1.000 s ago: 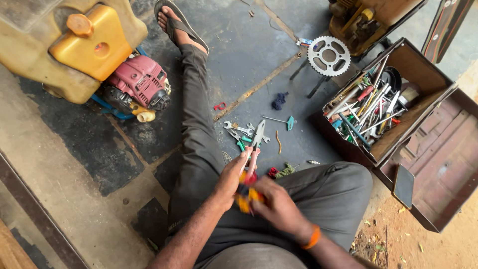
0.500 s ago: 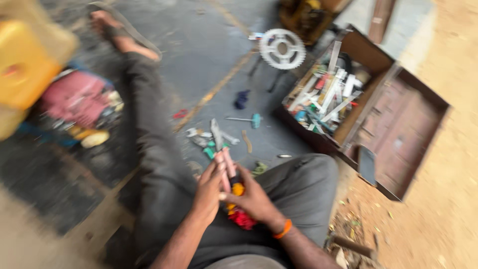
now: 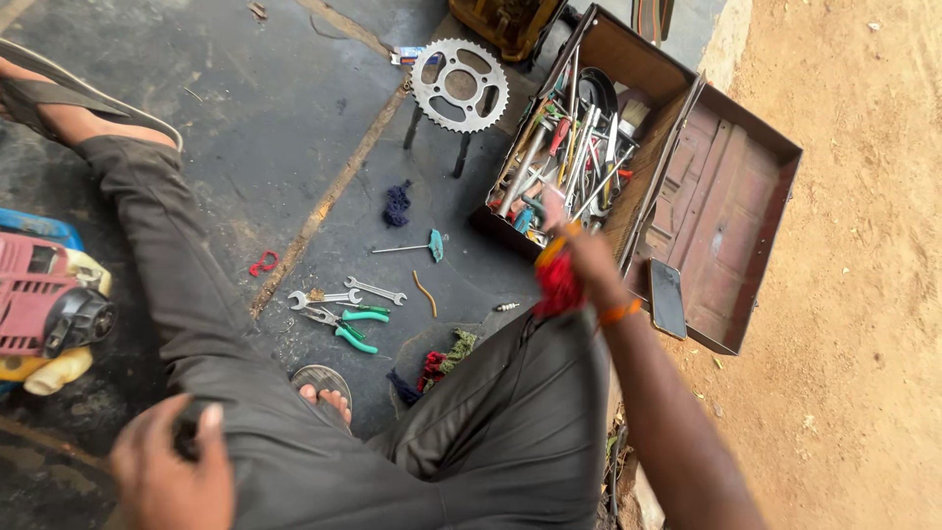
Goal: The person sits on the ground next to a small engine and first works on the engine's upper section, then wipes metal rods and shafts with a red cloth, picking tools and parts from an open toolbox beside them. They handle pliers, a socket wrench and other hand tools while cleaning the parts.
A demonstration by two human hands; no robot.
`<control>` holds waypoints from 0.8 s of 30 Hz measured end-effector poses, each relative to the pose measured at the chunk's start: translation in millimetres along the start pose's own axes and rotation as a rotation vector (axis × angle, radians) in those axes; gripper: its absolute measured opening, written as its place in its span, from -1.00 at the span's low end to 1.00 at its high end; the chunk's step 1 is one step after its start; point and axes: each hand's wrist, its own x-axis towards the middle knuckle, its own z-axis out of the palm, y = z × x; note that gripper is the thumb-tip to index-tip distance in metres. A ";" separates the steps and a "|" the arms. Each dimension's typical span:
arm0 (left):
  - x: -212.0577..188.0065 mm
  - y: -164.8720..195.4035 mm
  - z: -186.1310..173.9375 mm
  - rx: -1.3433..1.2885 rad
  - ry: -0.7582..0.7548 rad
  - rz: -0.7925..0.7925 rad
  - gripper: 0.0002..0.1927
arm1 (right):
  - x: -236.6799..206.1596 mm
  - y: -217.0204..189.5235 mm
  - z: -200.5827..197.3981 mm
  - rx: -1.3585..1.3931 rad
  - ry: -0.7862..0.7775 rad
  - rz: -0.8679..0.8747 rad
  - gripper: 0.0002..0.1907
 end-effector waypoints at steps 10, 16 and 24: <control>-17.5 -39.8 26.1 0.001 -0.384 -0.676 0.05 | 92.2 21.0 -27.3 -0.659 0.561 0.180 -0.34; 5.9 -5.7 10.7 0.065 -0.341 -0.633 -0.01 | 43.6 -78.8 76.9 -0.602 -0.027 -0.047 -0.59; 13.8 -2.5 -0.7 0.007 -0.339 -0.676 -0.01 | 31.5 -90.5 224.4 -0.953 -0.203 -0.546 -0.77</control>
